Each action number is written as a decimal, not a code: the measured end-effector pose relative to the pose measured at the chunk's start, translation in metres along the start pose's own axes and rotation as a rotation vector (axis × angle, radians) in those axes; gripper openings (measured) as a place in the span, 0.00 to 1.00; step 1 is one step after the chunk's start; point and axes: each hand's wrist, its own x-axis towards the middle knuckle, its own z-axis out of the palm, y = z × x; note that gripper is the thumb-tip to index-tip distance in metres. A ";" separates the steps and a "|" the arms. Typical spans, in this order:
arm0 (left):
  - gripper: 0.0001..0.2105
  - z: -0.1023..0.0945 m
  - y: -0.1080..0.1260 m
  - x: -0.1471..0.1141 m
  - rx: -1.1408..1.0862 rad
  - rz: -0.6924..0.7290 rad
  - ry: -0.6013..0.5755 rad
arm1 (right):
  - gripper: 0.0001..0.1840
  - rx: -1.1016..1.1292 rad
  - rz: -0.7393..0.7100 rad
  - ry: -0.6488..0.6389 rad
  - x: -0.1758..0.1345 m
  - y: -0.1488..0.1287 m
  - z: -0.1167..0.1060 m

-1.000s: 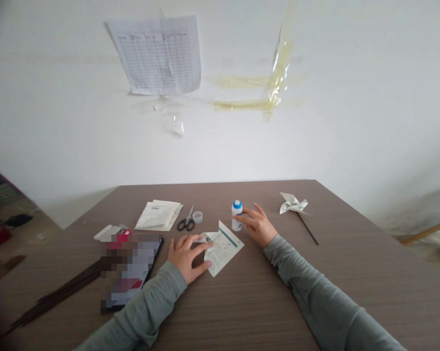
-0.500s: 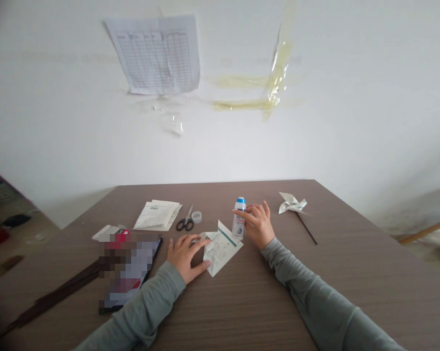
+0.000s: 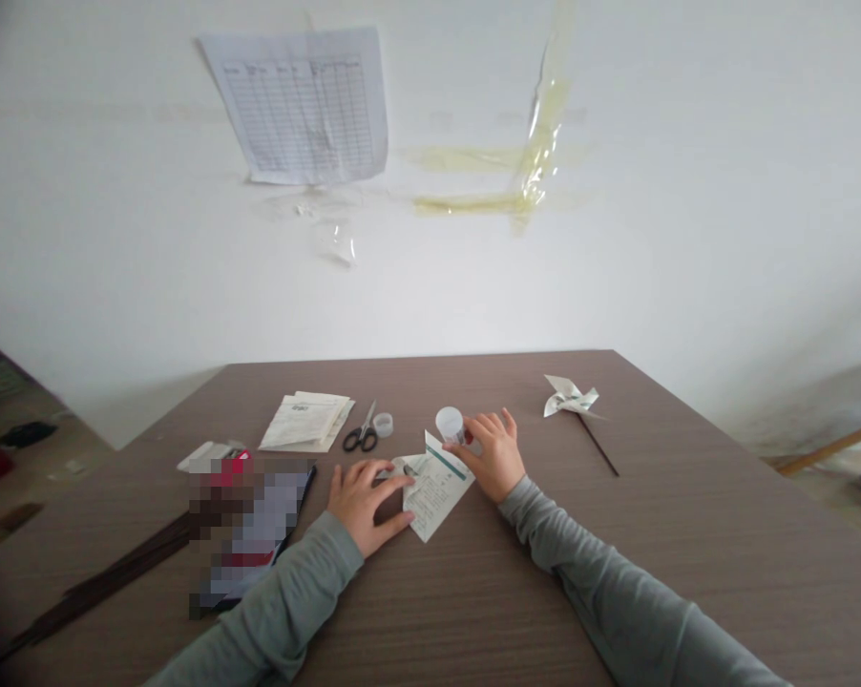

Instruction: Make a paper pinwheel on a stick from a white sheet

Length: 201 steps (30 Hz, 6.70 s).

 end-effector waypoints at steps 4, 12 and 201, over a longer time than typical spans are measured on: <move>0.25 0.002 0.002 -0.001 -0.006 0.011 0.015 | 0.18 0.092 -0.044 -0.093 -0.003 0.000 0.006; 0.24 -0.001 0.006 -0.001 -0.029 0.030 0.011 | 0.10 0.085 -0.179 -0.152 -0.005 -0.007 0.010; 0.24 -0.001 -0.012 -0.002 0.002 -0.074 0.104 | 0.23 0.670 0.311 -0.202 0.106 -0.032 0.094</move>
